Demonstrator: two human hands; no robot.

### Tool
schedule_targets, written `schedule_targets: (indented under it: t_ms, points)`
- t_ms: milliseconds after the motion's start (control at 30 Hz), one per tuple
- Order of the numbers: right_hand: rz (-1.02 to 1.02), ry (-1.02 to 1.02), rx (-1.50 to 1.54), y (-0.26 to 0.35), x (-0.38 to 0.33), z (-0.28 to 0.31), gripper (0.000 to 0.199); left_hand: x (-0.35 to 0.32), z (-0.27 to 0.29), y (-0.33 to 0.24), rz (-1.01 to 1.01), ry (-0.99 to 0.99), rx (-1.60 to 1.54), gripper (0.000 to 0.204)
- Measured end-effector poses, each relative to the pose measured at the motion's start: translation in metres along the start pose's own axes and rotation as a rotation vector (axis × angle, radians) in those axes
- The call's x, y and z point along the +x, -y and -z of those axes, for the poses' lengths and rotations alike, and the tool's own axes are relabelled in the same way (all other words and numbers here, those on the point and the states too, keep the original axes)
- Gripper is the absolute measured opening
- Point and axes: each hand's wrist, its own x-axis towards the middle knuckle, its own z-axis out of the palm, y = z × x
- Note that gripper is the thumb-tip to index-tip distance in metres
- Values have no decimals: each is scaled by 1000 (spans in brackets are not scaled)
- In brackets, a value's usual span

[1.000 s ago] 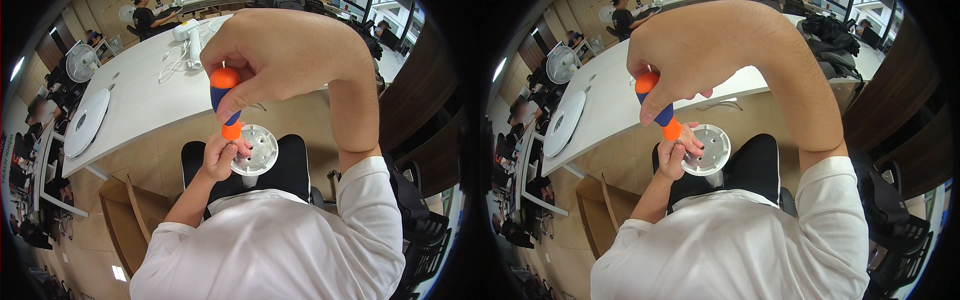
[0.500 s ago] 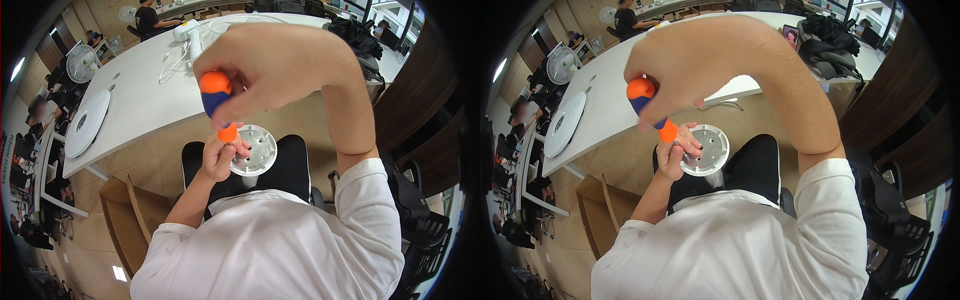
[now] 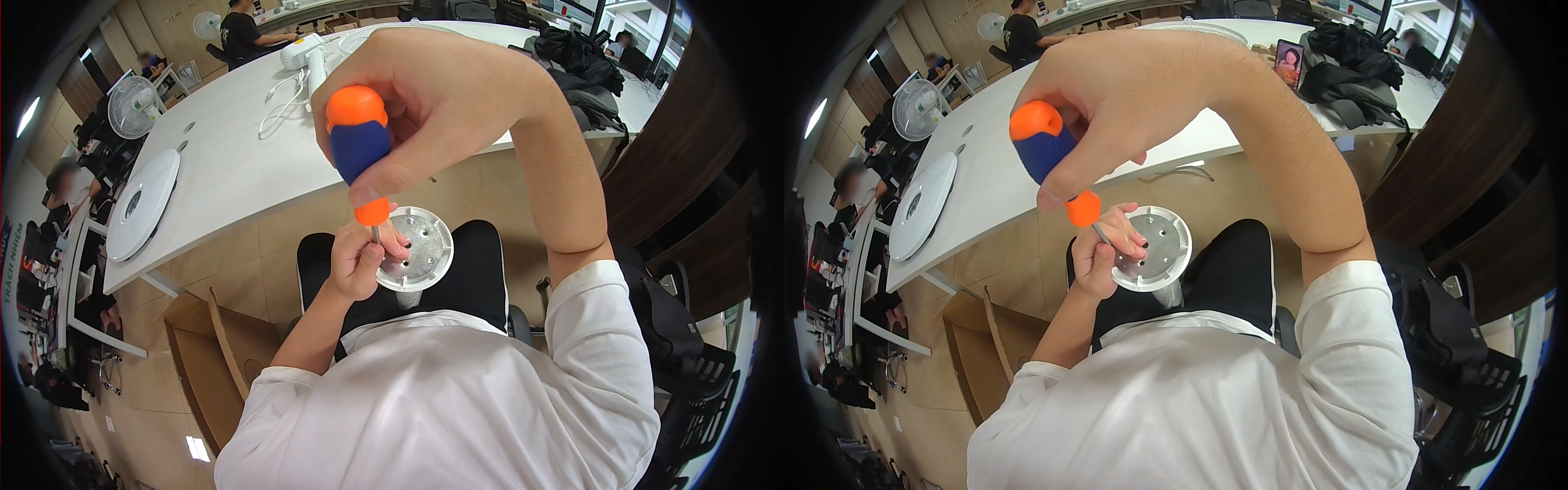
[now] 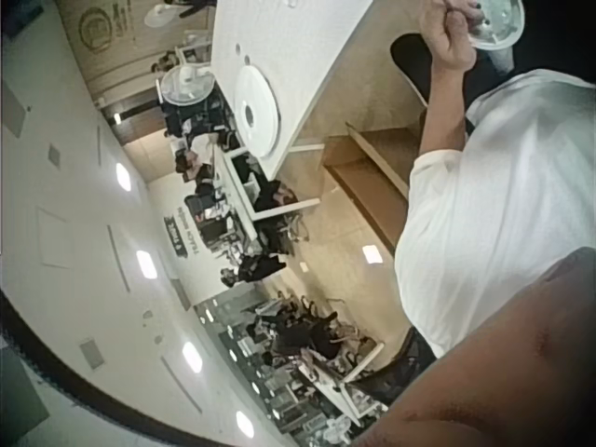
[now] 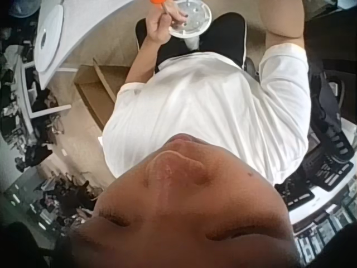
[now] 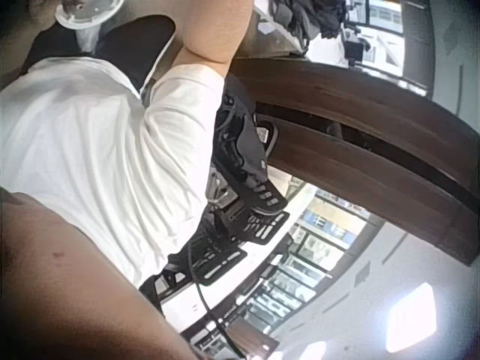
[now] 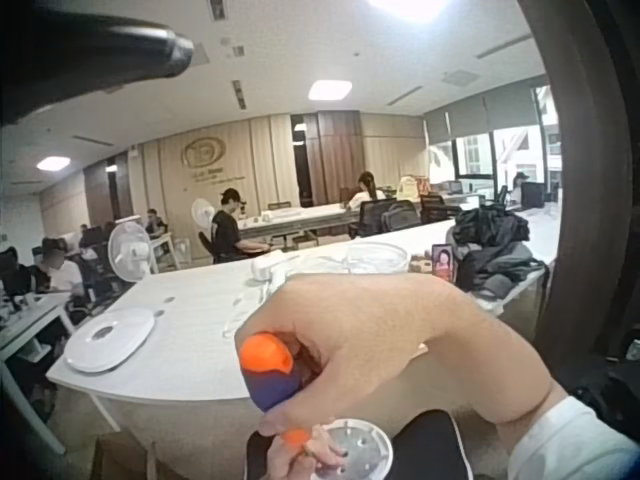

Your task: The recorder uses a screwdriver to attach a base plate to a fan stand and then secures it with a large plastic nut.

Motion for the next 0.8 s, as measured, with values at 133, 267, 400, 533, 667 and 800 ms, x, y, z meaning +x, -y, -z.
schedule_targets:
  t_ms: [133, 267, 400, 533, 667, 800]
  points:
    - [-124, 91, 225, -10, -2, 12, 45, 2, -1, -5, 59, 15, 3, 43]
    - [31, -46, 466, -99, 3, 21, 59, -3, -2, -2, 58, 8, -38, 42]
    - [-541, -274, 213, -204, -2, 3, 48, -3, -3, -4, 56, -4, -53, 41]
    - [-898, -412, 125, -324, -34, -43, 38, -4, -1, -4, 89, -25, -60, 42]
    - [-915, -603, -204, -365, -48, -87, 37, -1, 1, -2, 98, -44, -57, 44]
    - [-968, -686, -354, -371, -42, -107, 32, 1, 2, 0, 109, -47, -45, 46]
